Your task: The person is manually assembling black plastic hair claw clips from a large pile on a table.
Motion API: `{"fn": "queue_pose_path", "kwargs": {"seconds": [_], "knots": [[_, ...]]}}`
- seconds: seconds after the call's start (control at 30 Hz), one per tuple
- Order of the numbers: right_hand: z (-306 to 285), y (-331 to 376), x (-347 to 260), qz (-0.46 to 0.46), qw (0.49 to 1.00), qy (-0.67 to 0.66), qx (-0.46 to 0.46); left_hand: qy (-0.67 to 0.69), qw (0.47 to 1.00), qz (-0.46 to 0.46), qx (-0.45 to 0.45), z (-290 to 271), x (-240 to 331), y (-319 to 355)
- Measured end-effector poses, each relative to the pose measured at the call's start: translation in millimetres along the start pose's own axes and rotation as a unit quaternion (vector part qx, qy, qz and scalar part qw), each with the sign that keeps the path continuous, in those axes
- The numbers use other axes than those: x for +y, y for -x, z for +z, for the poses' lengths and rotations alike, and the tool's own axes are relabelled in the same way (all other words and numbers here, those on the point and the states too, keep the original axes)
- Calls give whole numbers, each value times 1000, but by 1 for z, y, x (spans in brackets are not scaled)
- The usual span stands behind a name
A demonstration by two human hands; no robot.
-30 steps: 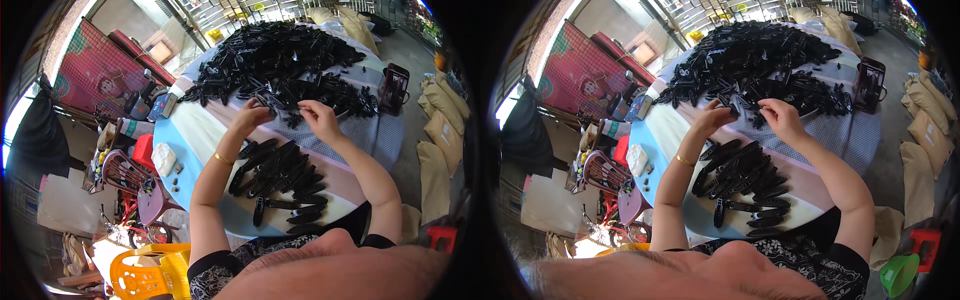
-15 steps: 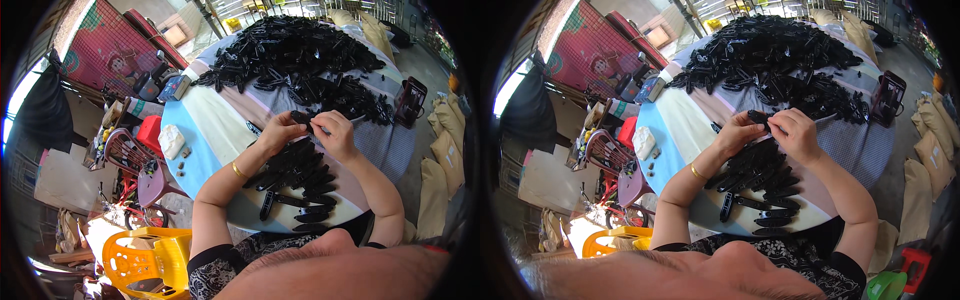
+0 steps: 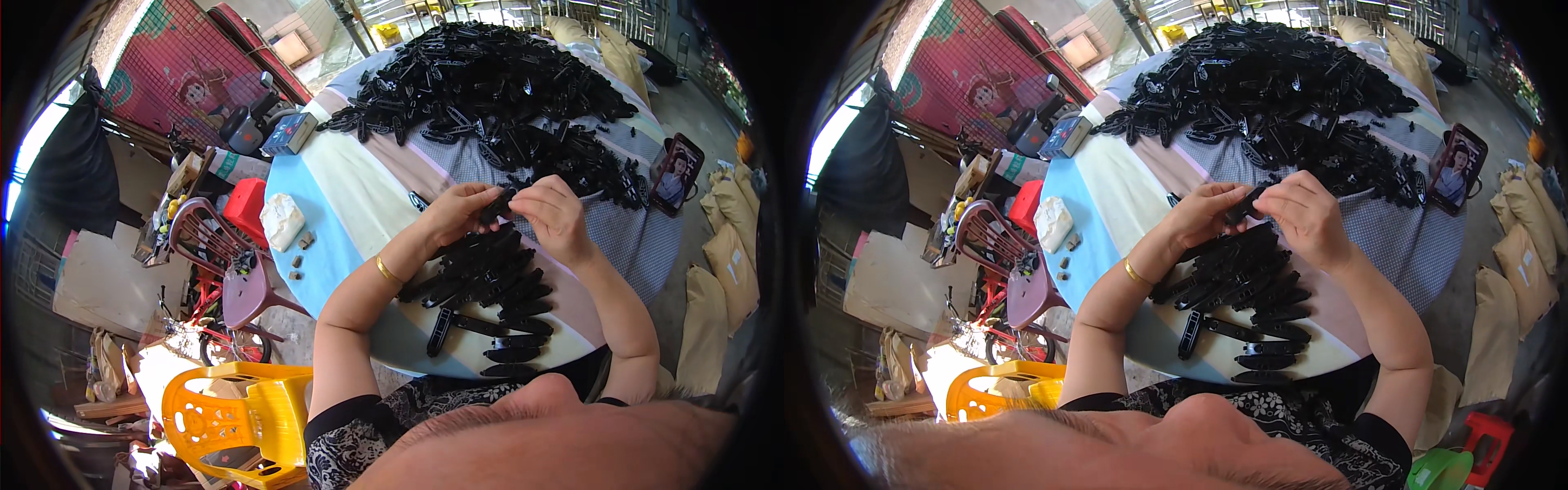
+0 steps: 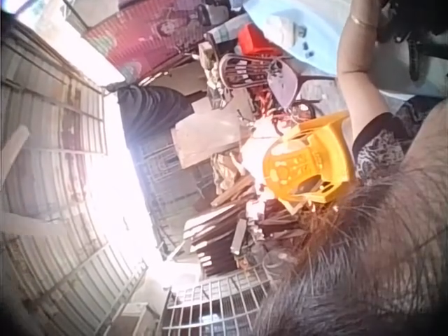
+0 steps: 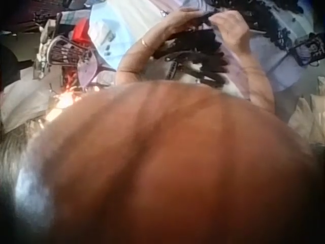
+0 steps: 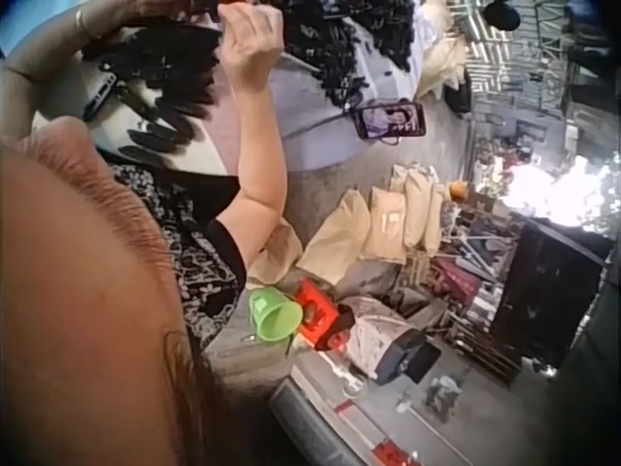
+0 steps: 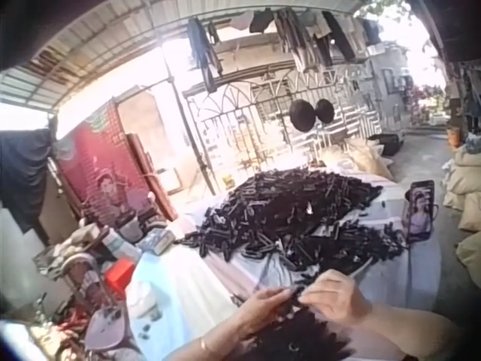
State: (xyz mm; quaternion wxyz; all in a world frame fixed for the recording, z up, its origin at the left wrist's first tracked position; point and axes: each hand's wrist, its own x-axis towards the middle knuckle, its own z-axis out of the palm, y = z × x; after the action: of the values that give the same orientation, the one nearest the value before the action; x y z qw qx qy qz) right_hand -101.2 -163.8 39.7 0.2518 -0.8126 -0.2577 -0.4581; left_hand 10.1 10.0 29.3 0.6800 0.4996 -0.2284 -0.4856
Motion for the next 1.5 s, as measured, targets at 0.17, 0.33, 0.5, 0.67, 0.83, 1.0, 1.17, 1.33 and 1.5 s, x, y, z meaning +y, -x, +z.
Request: {"fn": "queue_pose_path", "kwargs": {"seconds": [0.17, 0.33, 0.5, 0.67, 0.83, 1.0, 1.17, 1.33, 1.5], "knots": [[0, -1, -3, -33, 999, 32, -15, -41, 998, -38, -12, -3, 4, 4], [-5, 3, 0, -65, 993, 69, -70, -106, 993, -45, -34, 8, 14, 11], [9, 2, -8, 142, 987, -69, -28, -247, 967, 52, -42, 10, 11, 17], [3, 11, 6, 261, 943, -158, -137, -550, 797, 235, 79, 33, 10, 21], [9, 17, 6, 167, 979, -29, -113, -568, 781, 242, 95, 34, 10, 22], [-5, 17, 45, 436, 791, -402, -152, -594, 777, 185, -101, 19, 23, 28], [17, 33, 55, 162, 976, 41, -139, -536, 821, 73, -182, 5, 43, 19], [39, 45, 59, 90, 961, 138, -220, -702, 652, 282, 40, -38, 24, -65], [33, 43, 55, 109, 952, 167, -234, -746, 593, 287, 97, -55, 3, -100]]}}
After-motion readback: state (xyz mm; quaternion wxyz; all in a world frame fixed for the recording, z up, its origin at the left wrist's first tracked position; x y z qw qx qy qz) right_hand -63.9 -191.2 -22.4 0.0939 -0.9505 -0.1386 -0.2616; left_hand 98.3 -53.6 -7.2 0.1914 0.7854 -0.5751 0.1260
